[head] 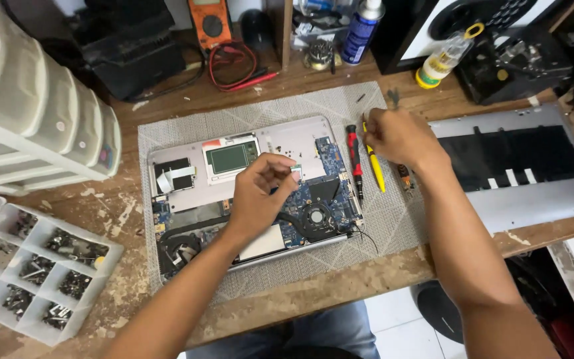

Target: Cleaning a small internal component with a cloth and using a screwdriver to perform maintenance on a laptop motherboard.

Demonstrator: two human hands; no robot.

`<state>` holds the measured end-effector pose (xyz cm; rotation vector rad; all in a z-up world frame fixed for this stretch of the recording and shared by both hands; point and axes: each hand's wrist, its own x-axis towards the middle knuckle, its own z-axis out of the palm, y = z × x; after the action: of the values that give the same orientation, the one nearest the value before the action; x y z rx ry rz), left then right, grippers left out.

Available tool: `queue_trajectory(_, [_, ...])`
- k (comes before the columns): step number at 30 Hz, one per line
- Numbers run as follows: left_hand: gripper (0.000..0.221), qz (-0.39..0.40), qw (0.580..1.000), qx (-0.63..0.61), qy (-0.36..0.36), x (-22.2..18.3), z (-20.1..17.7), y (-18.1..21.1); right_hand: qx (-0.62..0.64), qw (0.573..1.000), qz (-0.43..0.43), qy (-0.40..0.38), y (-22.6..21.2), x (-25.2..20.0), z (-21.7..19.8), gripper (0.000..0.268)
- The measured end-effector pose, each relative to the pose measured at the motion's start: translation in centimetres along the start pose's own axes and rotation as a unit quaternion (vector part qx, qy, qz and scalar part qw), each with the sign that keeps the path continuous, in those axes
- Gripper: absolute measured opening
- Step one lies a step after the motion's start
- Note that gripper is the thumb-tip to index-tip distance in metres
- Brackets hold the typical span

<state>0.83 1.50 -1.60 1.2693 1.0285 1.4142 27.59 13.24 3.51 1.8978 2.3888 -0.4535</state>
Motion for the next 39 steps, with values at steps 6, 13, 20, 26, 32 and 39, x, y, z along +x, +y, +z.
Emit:
queue_trajectory(6, [0.017,0.004,1.000,0.015,-0.003,0.0,-0.2,-0.9,0.006,1.000,-0.014,0.013,-0.3,-0.5,0.4,0.026])
queue_trajectory(13, [0.022,0.039,0.999,0.004,-0.002,-0.4,-0.3,-1.0,0.037,0.995,-0.051,0.078,0.0,-1.0,1.2,0.027])
queue_trajectory(20, [0.028,0.051,0.999,-0.011,0.000,-0.8,0.1,0.0,0.191,0.930,-0.254,0.183,-2.2,-1.6,2.0,0.017])
queue_trajectory(26, [0.029,0.055,0.998,0.002,0.005,-0.9,-0.1,0.2,0.218,0.882,-0.388,0.157,-4.7,-2.7,3.3,0.020])
queue_trajectory(32, [0.026,0.049,0.999,0.000,0.014,-0.8,-0.1,-0.3,0.235,0.877,-0.402,0.117,-6.3,-3.9,3.1,0.044])
queue_trajectory(39, [0.027,0.023,0.999,-0.034,0.016,-0.8,0.0,0.2,0.271,0.860,-0.400,0.163,-6.0,-2.6,5.9,0.009])
